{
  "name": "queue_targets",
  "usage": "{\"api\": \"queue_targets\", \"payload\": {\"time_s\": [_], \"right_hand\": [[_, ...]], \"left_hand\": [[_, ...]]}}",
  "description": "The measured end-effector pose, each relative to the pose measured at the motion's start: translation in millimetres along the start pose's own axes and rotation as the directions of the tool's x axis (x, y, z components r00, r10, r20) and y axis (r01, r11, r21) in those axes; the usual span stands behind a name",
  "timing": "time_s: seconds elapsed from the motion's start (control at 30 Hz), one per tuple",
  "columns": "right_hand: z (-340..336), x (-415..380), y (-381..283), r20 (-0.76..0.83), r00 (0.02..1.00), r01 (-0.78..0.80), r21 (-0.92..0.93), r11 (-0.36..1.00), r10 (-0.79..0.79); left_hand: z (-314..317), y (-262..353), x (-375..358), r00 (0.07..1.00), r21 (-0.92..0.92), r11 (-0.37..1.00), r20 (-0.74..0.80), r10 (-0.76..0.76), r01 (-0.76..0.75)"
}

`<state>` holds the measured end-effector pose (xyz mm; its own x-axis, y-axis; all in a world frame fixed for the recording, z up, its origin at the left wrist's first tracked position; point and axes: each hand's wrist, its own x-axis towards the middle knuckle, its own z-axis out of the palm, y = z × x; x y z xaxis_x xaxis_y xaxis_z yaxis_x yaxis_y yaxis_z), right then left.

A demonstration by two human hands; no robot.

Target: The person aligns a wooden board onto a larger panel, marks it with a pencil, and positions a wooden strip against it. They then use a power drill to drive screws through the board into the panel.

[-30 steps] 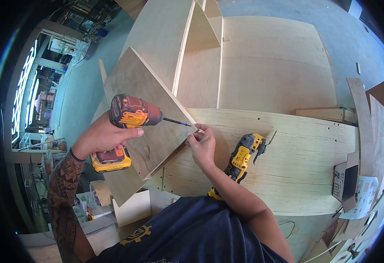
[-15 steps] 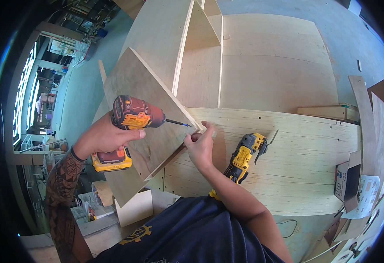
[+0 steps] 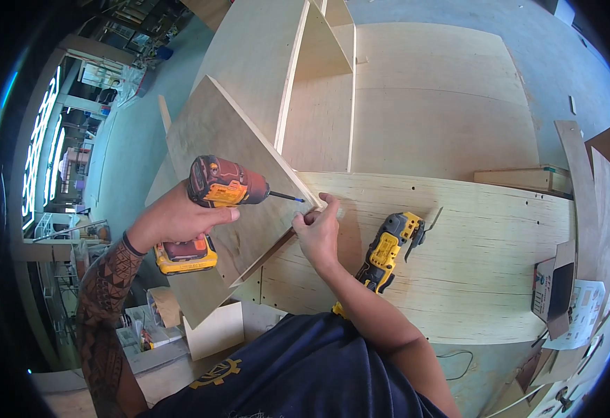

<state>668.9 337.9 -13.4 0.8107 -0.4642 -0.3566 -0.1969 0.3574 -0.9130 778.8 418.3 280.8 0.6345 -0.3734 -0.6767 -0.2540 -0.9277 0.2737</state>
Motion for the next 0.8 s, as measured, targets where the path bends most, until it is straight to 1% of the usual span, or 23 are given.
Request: {"api": "queue_targets", "payload": {"time_s": [0.1,0.2,0.27,0.3,0.37,0.5,0.57,0.67,0.7,0.73,0.77,0.8], "right_hand": [[0.5,0.3,0.3,0.005,1.0,0.002,0.017,1.0,-0.002],[-0.8,0.2,-0.9,0.012,1.0,0.0,0.018,1.0,0.0],[-1.8,-0.1,-2.2,0.017,1.0,0.002,0.013,1.0,-0.002],[-1.9,-0.4,-4.2,0.022,1.0,-0.006,0.027,1.0,0.005],[-1.0,-0.4,-6.0,0.031,0.999,-0.014,0.04,0.999,0.013],[-0.9,0.2,-2.6,0.034,0.999,0.012,0.034,0.999,-0.013],[-0.5,0.6,-1.1,0.037,0.999,0.027,0.035,0.999,-0.028],[-1.7,2.1,1.3,0.031,0.997,0.071,-0.025,0.997,-0.071],[-2.8,-1.6,-2.5,0.03,0.998,0.05,-0.012,0.999,-0.049],[-4.7,-3.3,-6.3,0.027,0.999,0.025,0.005,1.0,-0.025],[-11.3,-8.7,-8.9,0.029,0.999,0.046,0.006,0.999,-0.046],[-23.4,-22.5,-29.6,0.041,0.999,-0.013,0.02,1.0,0.012]], "left_hand": [[3.1,-1.2,2.4,1.0,-0.012,1.0,0.006,-0.006,0.006],[6.5,-6.8,7.4,0.999,-0.005,1.0,-0.009,0.031,-0.031],[7.5,-7.9,10.3,0.999,-0.022,0.999,0.029,-0.043,0.043],[9.2,-10.4,11.5,0.999,-0.023,0.999,0.027,-0.045,0.045],[12.2,-15.6,11.8,1.0,-0.104,0.994,0.013,-0.01,0.011],[15.8,-11.2,7.7,0.999,-0.126,0.992,-0.018,0.03,-0.032],[16.9,-10.1,7.2,1.0,-0.095,0.995,-0.016,-0.009,0.008],[20.2,-16.2,4.7,0.999,-0.132,0.991,-0.009,-0.037,0.035],[23.8,-20.5,-0.2,0.999,-0.138,0.99,-0.03,-0.029,0.025],[27.5,-24.4,-3.6,0.998,-0.192,0.981,-0.063,-0.013,0.001],[31.1,-27.3,-10.5,0.995,-0.24,0.97,-0.097,0.006,-0.029],[36.3,-30.0,-21.0,0.994,-0.234,0.971,-0.111,0.018,-0.043]]}}
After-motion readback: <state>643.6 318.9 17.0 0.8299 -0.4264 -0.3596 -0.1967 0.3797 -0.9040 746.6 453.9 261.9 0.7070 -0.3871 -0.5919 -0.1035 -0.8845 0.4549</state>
